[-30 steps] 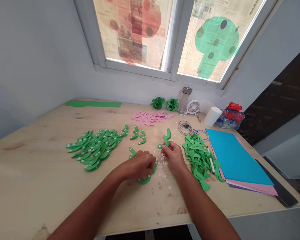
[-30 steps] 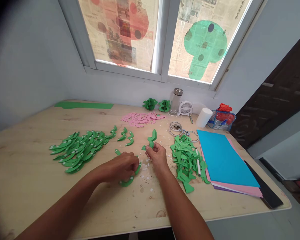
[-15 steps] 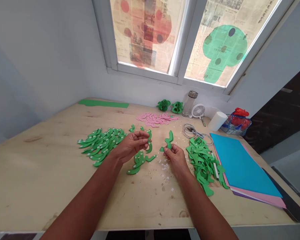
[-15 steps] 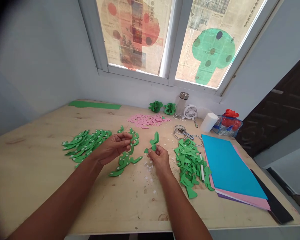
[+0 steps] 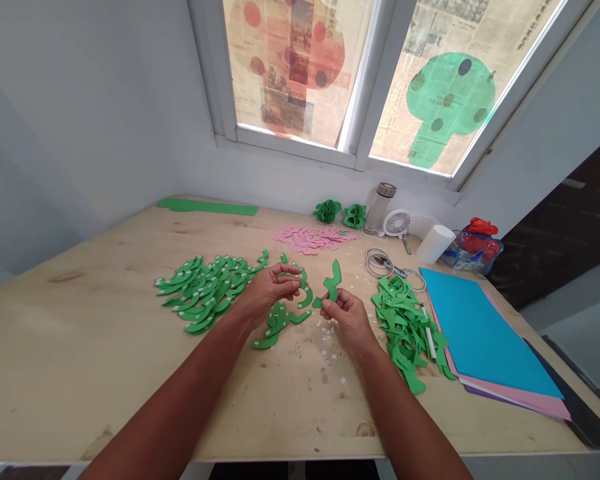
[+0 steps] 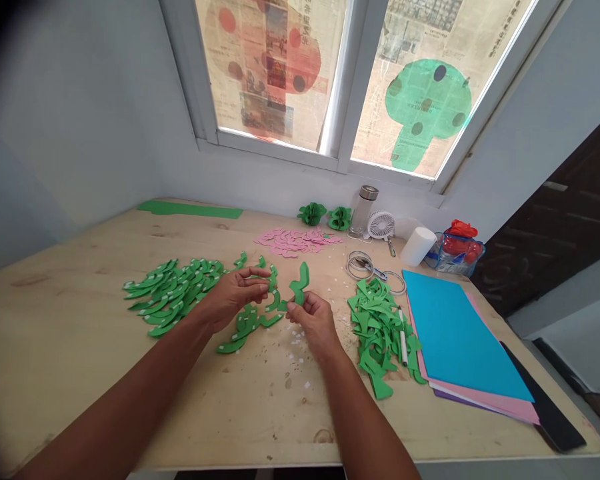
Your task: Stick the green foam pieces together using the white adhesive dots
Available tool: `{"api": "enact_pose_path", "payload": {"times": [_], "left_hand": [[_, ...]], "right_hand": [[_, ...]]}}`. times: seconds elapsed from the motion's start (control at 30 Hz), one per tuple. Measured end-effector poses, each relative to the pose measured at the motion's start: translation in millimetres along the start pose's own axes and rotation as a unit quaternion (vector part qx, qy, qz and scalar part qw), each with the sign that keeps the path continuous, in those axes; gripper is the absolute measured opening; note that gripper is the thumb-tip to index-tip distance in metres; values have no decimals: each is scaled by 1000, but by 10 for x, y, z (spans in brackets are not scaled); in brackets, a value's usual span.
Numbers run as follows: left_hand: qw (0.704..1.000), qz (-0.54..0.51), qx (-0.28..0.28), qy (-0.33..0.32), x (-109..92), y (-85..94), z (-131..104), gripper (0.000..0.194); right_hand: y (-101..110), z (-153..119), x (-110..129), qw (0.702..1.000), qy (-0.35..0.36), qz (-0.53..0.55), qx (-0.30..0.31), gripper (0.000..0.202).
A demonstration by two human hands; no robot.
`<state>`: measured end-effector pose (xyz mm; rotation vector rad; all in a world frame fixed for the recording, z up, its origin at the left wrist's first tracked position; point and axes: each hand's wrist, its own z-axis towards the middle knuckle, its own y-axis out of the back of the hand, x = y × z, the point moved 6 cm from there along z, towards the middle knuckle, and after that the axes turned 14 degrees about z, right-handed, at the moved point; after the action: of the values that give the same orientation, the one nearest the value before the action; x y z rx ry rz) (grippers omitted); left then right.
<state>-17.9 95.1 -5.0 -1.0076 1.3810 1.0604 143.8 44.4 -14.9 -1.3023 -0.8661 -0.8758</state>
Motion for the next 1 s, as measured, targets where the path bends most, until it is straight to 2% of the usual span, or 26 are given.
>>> {"api": "enact_pose_path", "payload": {"times": [0.1,0.3,0.53,0.73,1.0], "left_hand": [[1000,9,-7,-7,-30,-32,-24,39],[999,50,-6,-22,-57,-102,-39,36],[998,48,-26,-39,-71,-101,-48,32],[998,36,19,-41,-124,-215,-103,26],[1000,4,21,-21,-100,-268,-130,29]], "right_hand": [[-33,-4,1,1000,1,-2,21,24],[-29,-1,10,1000,14,-17,20,26],[-55,-30,8,997,17,-46,51,22],[-139,-74,31,994,21,-72,84,19],[-112,-48,2,994,41,-82,63,21]]}}
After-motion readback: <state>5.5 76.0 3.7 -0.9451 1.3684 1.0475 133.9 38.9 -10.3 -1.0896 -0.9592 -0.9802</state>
